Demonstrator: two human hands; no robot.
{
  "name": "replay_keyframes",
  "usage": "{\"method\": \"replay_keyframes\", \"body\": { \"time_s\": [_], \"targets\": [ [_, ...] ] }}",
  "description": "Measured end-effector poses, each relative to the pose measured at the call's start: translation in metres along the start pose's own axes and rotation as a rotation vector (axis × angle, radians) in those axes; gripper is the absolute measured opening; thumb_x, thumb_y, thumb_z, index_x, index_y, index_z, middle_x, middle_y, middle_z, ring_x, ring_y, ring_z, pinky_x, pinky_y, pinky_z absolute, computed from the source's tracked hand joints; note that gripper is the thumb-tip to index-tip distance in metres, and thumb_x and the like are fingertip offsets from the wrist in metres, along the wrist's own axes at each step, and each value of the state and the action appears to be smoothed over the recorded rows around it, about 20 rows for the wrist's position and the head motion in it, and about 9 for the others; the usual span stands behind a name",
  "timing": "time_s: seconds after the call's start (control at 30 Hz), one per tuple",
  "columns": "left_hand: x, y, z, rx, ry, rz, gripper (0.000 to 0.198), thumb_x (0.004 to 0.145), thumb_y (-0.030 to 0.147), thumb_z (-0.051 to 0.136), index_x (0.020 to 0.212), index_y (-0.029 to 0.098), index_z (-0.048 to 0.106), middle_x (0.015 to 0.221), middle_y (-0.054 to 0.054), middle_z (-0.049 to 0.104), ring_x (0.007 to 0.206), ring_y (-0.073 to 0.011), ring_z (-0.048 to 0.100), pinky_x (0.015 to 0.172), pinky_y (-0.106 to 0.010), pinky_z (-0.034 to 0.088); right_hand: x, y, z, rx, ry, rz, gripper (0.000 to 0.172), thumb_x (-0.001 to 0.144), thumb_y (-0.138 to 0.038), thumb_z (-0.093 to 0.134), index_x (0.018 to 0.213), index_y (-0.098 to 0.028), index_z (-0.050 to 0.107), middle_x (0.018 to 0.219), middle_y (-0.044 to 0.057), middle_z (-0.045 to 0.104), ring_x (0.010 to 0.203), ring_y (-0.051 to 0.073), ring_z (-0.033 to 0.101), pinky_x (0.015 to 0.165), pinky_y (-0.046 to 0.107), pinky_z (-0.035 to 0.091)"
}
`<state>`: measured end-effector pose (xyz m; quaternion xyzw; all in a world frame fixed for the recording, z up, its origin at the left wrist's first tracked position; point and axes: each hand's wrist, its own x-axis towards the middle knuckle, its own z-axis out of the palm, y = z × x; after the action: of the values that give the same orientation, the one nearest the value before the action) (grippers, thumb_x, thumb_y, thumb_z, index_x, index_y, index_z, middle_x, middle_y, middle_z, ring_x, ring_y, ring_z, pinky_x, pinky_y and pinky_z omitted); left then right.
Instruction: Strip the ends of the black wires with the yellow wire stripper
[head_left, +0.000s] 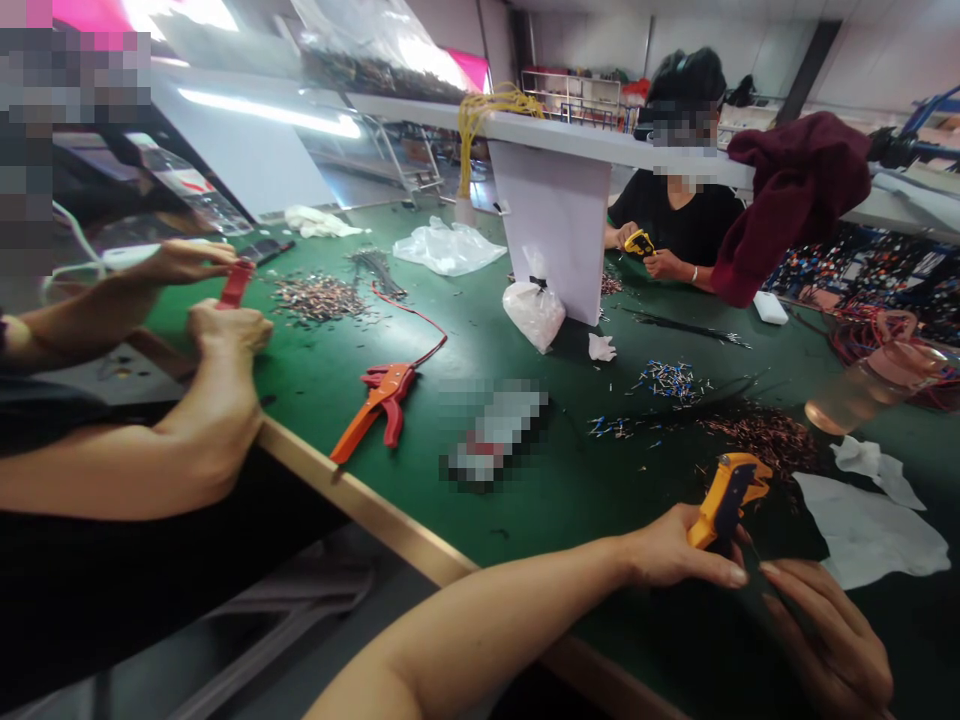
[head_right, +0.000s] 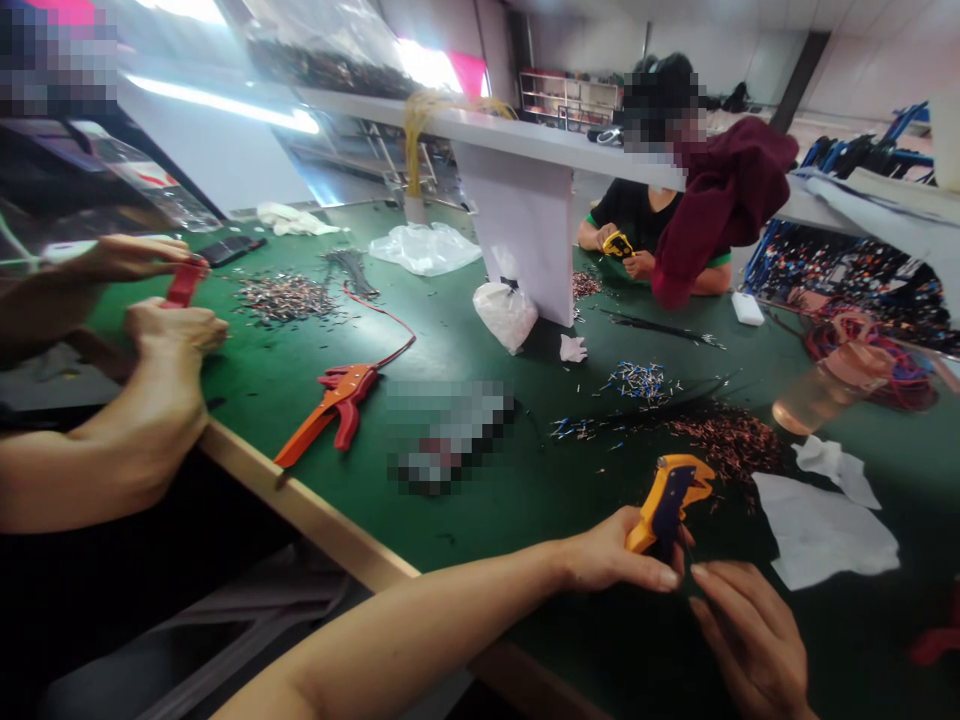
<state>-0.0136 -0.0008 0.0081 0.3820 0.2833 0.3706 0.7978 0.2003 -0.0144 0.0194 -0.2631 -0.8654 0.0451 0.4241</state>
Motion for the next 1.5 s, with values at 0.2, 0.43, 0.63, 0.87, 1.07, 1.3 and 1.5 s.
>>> {"method": "replay_keyframes", "body": {
  "time_s": [0.2,0.43,0.63,0.87,1.07,1.3,1.5],
  "targets": [
    [-0.001,-0.001,0.000,0.010,-0.007,0.015,0.069,0.040,0.055,0.095,0.091,0.016,0.069,0.081,0.001,0.064,0.075,-0.0125,0.056,0.088,-0.036,0.045,0.001,0.001,0.003,0.003,0.010,0.010,0.021,0.092,-0.015,0.063,0.110,-0.019,0.073,0.092,0.007,0.074,0.077,0.018,0.074,0.067,0.025,0.064],
    [-0.001,-0.001,0.000,0.018,0.005,0.018,0.068,0.041,0.054,0.095,0.091,0.016,0.070,0.082,0.000,0.063,0.077,-0.0144,0.056,0.093,-0.039,0.044,0.004,0.003,0.006,-0.003,0.010,-0.014,0.019,0.094,-0.016,0.061,0.109,-0.019,0.072,0.090,0.007,0.073,0.077,0.018,0.074,0.066,0.025,0.063],
    [0.000,-0.001,-0.001,0.028,0.009,0.009,0.070,0.039,0.054,0.095,0.092,0.016,0.071,0.082,0.001,0.063,0.080,-0.0149,0.056,0.094,-0.039,0.044,0.004,0.002,0.006,-0.014,0.012,-0.011,0.020,0.095,-0.019,0.060,0.112,-0.019,0.072,0.094,0.008,0.073,0.079,0.018,0.074,0.067,0.025,0.064],
    [-0.001,0.000,-0.002,0.030,0.004,0.006,0.069,0.040,0.053,0.095,0.093,0.016,0.071,0.082,0.001,0.064,0.079,-0.0148,0.056,0.092,-0.037,0.044,0.007,0.002,0.007,-0.022,0.010,-0.001,0.022,0.096,-0.024,0.059,0.114,-0.020,0.072,0.094,0.008,0.074,0.079,0.019,0.075,0.067,0.026,0.064],
    [-0.006,0.006,0.001,0.037,0.001,0.013,0.064,0.044,0.051,0.095,0.090,0.015,0.071,0.081,0.001,0.063,0.077,-0.0138,0.055,0.084,-0.032,0.044,0.010,-0.002,0.009,-0.011,0.036,0.023,0.030,0.096,-0.020,0.058,0.123,-0.023,0.070,0.095,0.009,0.076,0.079,0.020,0.075,0.064,0.029,0.063],
    [-0.008,0.007,-0.002,0.032,0.021,-0.008,0.056,0.054,0.041,0.093,0.099,0.016,0.071,0.080,0.000,0.067,0.076,-0.0148,0.061,0.077,-0.030,0.045,0.012,-0.008,0.004,-0.074,0.160,0.070,0.038,0.093,-0.008,0.056,0.125,-0.024,0.069,0.092,0.008,0.078,0.078,0.020,0.074,0.064,0.032,0.061],
    [-0.008,0.006,-0.003,0.029,0.022,0.008,0.053,0.059,0.040,0.091,0.101,0.016,0.070,0.083,-0.001,0.068,0.077,-0.0158,0.063,0.078,-0.032,0.047,0.010,-0.010,0.002,-0.067,0.139,0.100,0.036,0.092,-0.009,0.055,0.122,-0.023,0.070,0.092,0.008,0.078,0.078,0.020,0.073,0.064,0.033,0.058]
  ]
}}
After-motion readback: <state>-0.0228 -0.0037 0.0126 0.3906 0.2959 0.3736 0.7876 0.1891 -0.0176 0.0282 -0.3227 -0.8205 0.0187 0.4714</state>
